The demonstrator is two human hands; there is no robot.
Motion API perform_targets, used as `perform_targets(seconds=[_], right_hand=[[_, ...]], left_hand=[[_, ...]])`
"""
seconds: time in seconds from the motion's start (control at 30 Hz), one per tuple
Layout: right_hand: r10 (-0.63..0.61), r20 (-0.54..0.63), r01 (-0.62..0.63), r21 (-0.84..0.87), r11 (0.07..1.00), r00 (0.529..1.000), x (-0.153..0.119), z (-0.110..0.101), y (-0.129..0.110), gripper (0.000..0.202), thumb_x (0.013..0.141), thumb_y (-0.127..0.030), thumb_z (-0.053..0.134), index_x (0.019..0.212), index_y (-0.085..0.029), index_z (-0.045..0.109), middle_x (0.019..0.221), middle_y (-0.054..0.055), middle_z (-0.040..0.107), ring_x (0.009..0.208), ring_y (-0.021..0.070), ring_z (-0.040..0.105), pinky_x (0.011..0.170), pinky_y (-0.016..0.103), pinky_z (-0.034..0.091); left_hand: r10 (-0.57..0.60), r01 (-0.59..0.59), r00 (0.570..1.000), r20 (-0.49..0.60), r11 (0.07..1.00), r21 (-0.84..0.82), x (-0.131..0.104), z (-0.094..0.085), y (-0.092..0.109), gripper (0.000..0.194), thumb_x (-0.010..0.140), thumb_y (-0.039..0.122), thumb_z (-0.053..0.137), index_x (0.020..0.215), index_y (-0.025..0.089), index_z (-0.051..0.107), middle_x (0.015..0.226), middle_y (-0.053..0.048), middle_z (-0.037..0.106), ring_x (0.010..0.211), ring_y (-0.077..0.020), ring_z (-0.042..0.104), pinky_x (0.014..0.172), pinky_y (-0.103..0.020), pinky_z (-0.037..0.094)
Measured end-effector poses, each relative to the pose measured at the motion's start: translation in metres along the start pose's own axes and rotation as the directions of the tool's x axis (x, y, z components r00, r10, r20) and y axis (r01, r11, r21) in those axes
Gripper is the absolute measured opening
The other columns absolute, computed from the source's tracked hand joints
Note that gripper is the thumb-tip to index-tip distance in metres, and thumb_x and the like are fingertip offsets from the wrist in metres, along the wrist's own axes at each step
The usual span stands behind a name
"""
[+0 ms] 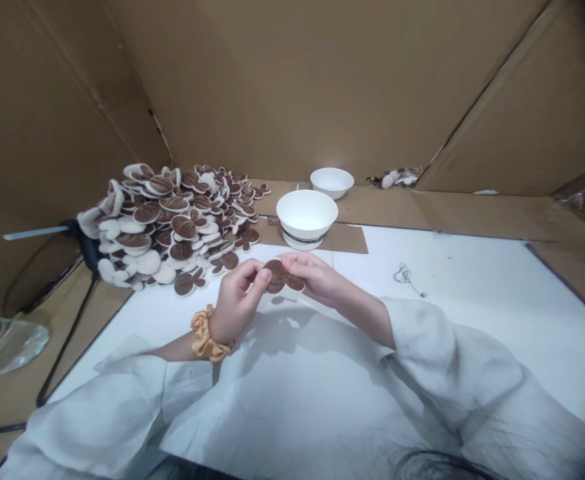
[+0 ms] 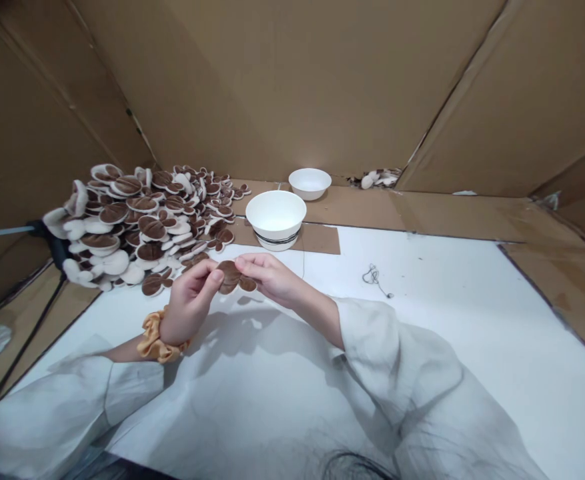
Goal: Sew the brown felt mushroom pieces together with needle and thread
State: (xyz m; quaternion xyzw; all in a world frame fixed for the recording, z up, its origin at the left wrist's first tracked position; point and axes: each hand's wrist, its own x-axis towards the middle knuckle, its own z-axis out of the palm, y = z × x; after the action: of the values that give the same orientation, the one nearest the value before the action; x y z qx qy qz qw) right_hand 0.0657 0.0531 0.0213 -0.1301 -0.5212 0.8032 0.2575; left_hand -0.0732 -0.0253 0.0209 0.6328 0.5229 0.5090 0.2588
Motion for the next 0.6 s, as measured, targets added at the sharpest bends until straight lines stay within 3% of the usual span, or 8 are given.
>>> perform_targets(seconds=[0.2, 0.33, 0.43, 0.6], right_hand=[[-0.028, -0.134, 0.02, -0.063, 0.998, 0.991, 0.004, -0.011, 0.005, 0.042, 0.071, -0.055, 0.06, 0.075, -0.013, 0.058, 0.064, -0.001, 0.053, 0.057, 0.0079, 0.045, 0.054, 0.022, 0.035], [-0.019, -0.067, 0.003, -0.23, 0.973, 0.998, 0.003, -0.013, 0.009, 0.042, 0.062, -0.047, 0.071, 0.084, -0.014, 0.056, 0.073, -0.001, 0.053, 0.066, 0.0102, 0.049, 0.059, 0.023, 0.041], [-0.036, -0.124, -0.004, -0.311, 0.95, 0.992, 0.001, -0.007, 0.013, 0.035, 0.064, -0.039, 0.071, 0.082, -0.015, 0.054, 0.071, -0.003, 0.051, 0.063, 0.0092, 0.047, 0.058, 0.023, 0.04], [-0.068, -0.259, -0.016, -0.31, 0.951, 0.963, 0.0, 0.002, 0.017, 0.033, 0.061, -0.039, 0.072, 0.074, -0.015, 0.054, 0.068, -0.002, 0.055, 0.063, 0.0104, 0.05, 0.061, 0.025, 0.042]], left_hand=[[-0.019, 0.027, 0.992, -0.128, 0.998, 0.061, 0.004, 0.002, -0.013, 0.022, 0.087, 0.029, 0.045, 0.07, 0.016, 0.05, 0.065, 0.0, 0.052, 0.062, -0.0112, 0.048, 0.062, -0.023, 0.038], [-0.044, 0.063, 0.978, -0.205, 0.994, 0.086, 0.005, 0.003, -0.02, 0.022, 0.086, 0.032, 0.046, 0.071, 0.017, 0.05, 0.065, 0.0, 0.053, 0.063, -0.012, 0.049, 0.061, -0.024, 0.039], [-0.054, 0.077, 0.977, -0.205, 0.991, 0.109, 0.003, 0.005, -0.02, 0.021, 0.085, 0.033, 0.046, 0.072, 0.017, 0.051, 0.066, 0.0, 0.053, 0.062, -0.0121, 0.048, 0.06, -0.023, 0.038], [-0.111, 0.127, 0.975, -0.194, 0.99, 0.069, 0.003, 0.007, -0.016, 0.025, 0.086, 0.032, 0.045, 0.066, 0.017, 0.049, 0.06, 0.002, 0.048, 0.057, -0.0111, 0.044, 0.057, -0.023, 0.036]])
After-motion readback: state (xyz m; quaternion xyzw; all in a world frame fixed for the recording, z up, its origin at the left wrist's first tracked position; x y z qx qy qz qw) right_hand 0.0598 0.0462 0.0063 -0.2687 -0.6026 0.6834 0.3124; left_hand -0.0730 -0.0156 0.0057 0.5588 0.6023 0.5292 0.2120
